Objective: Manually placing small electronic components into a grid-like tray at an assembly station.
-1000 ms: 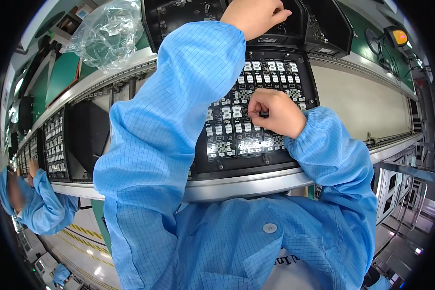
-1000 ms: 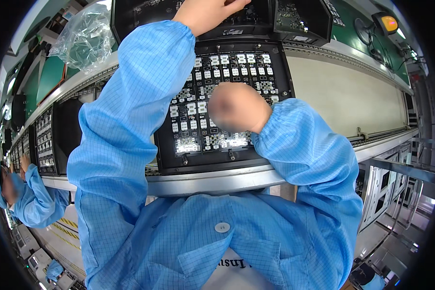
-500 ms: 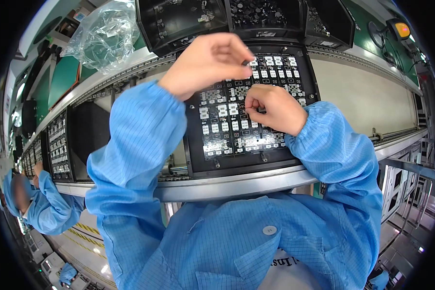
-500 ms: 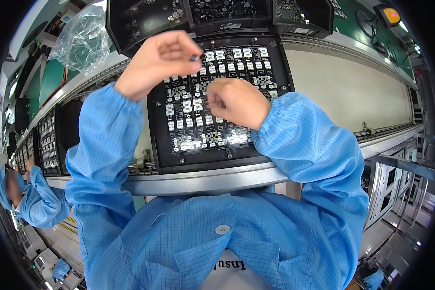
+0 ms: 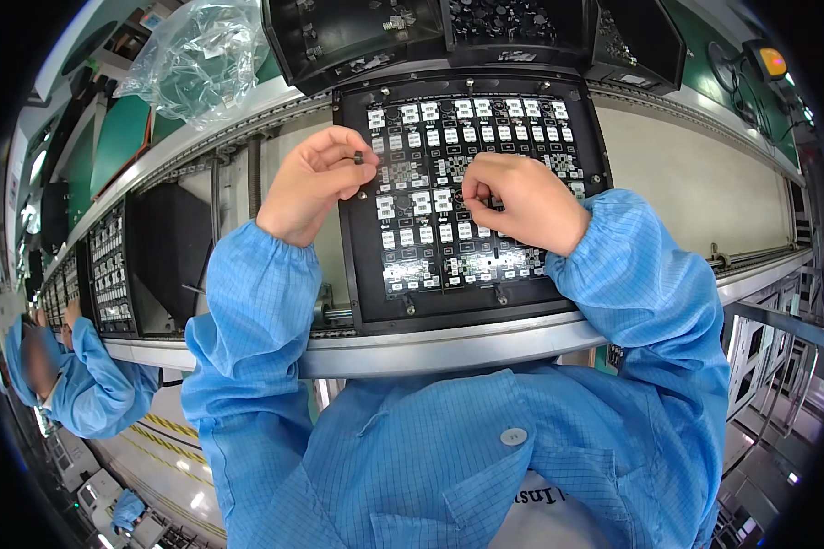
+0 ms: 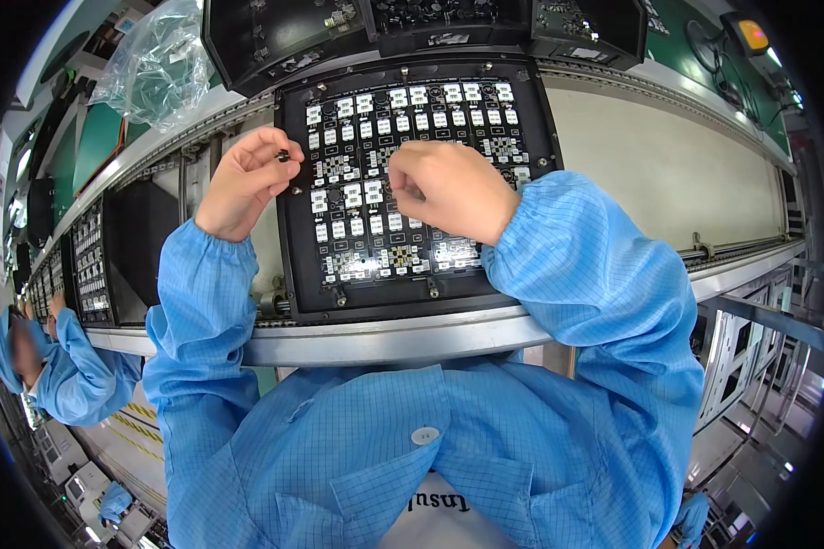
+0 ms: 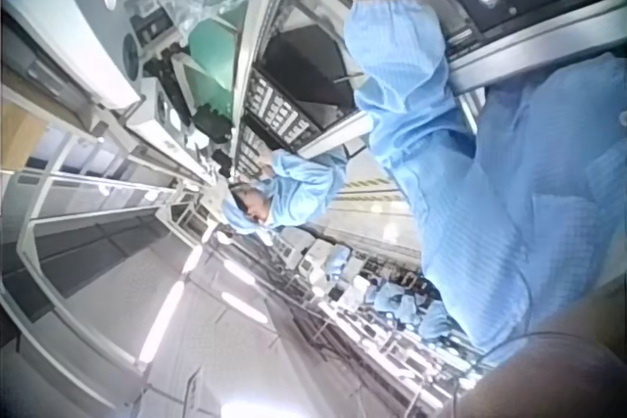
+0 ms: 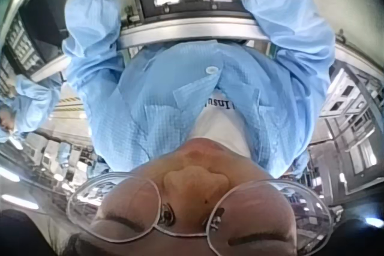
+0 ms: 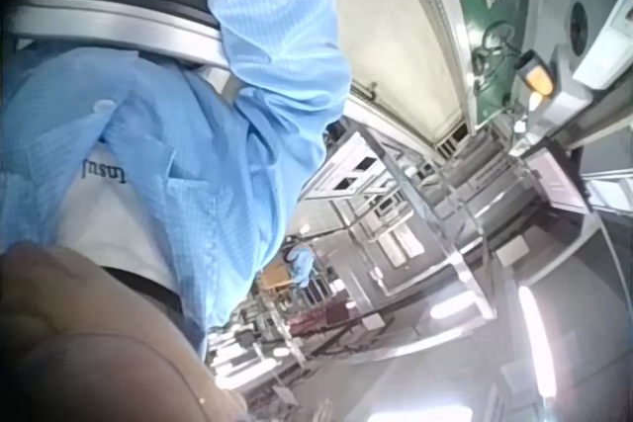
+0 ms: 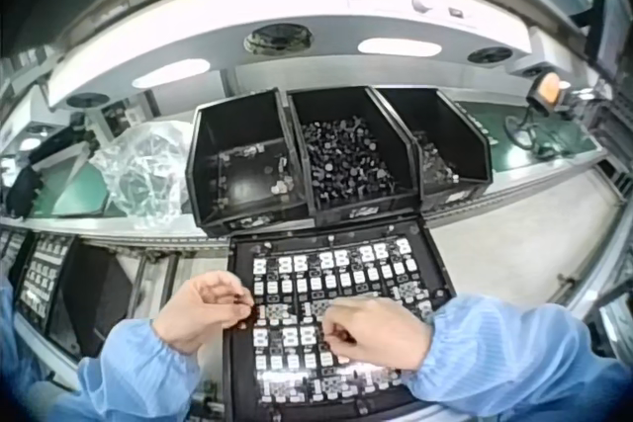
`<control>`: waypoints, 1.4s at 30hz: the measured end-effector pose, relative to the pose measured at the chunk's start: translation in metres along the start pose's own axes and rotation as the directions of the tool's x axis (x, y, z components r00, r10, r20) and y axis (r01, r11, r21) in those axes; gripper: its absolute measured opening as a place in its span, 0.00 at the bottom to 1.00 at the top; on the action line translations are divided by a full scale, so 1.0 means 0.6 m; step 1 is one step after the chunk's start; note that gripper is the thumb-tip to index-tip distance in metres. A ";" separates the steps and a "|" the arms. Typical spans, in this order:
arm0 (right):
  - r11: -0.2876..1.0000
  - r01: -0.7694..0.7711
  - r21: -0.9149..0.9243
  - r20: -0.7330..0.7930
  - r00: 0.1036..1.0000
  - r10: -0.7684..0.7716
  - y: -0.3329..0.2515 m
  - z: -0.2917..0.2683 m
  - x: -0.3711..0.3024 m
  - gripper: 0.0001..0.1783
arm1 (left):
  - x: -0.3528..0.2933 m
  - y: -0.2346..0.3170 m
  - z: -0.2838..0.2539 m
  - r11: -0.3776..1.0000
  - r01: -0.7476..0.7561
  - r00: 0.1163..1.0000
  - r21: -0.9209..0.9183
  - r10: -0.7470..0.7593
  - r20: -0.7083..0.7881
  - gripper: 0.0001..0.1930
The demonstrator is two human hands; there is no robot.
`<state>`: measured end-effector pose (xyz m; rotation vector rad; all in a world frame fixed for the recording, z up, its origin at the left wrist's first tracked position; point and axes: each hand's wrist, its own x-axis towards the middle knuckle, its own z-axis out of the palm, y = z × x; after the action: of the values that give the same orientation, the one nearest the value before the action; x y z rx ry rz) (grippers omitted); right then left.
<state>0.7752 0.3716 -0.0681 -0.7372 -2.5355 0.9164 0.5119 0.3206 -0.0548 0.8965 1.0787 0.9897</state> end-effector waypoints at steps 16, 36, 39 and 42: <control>0.997 0.021 0.071 -0.050 0.999 -0.018 -0.013 -0.019 -0.003 0.08 | -0.011 -0.006 -0.003 0.966 0.038 0.999 -0.256 -0.046 -0.026 0.14; 0.943 -0.331 -0.042 -0.480 0.834 0.272 0.264 -0.301 0.033 0.08 | -0.017 0.038 0.058 0.930 0.093 0.993 -0.357 -0.063 0.095 0.19; 0.930 -0.364 -0.050 -0.238 0.909 0.343 0.269 -0.294 0.044 0.10 | -0.017 0.033 0.066 0.940 0.056 0.994 -0.337 -0.021 0.107 0.18; 0.930 -0.323 -0.174 -0.113 0.945 0.307 0.252 -0.289 0.056 0.13 | -0.016 0.031 0.071 0.960 0.069 0.997 -0.270 -0.061 0.035 0.18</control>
<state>0.8843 0.5750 -0.0374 -1.2442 -2.4962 0.7220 0.5476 0.3130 -0.0251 0.6450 0.9175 1.0388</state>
